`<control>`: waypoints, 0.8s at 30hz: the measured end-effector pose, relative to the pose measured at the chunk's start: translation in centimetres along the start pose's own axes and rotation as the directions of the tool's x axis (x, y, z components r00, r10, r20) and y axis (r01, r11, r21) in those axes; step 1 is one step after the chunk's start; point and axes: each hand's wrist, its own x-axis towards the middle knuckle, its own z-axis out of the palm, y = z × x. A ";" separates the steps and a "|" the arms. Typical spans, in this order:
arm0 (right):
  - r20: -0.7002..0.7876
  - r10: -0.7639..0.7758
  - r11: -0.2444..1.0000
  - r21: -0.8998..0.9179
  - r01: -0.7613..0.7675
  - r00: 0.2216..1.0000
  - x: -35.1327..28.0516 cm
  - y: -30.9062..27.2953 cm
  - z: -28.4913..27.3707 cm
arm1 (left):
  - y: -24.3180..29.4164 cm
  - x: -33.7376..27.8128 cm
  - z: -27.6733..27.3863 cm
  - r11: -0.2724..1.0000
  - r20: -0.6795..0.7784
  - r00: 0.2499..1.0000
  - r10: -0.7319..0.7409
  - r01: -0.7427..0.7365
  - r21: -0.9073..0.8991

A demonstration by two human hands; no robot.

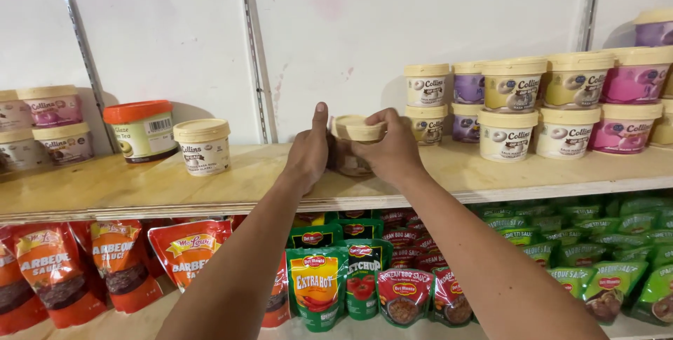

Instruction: Cleaning product containers with a cloth and organizing them on the store shelves.

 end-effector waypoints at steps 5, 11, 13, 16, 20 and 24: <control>-0.257 -0.028 0.971 -0.237 -0.035 0.966 1.7 2.7 -0.2 | -0.7 0.3 0.0 0.999 -0.007 0.999 0.039 -0.039 -0.029; -0.080 -0.132 0.990 -0.068 0.127 0.988 2.0 2.9 -1.5 | -0.8 0.4 0.0 0.998 0.013 0.999 0.053 -0.052 -0.017; -0.020 0.014 0.991 -0.132 -0.017 1.000 0.8 0.4 -2.5 | -1.0 0.6 0.1 0.998 0.015 0.998 0.060 -0.060 0.007; -0.158 -0.029 0.890 -0.454 -0.046 0.987 1.4 0.5 -3.3 | -1.5 1.0 0.4 0.995 0.015 0.995 0.101 -0.101 0.019; 0.011 -0.127 0.970 -0.205 0.127 0.992 2.6 1.5 -3.9 | 0.2 -0.8 0.1 0.993 0.034 0.996 0.079 -0.082 0.088; -0.005 -0.193 0.925 -0.333 0.181 0.981 2.1 1.2 -3.9 | 1.7 -2.8 -0.2 0.975 0.014 0.995 0.101 -0.102 0.199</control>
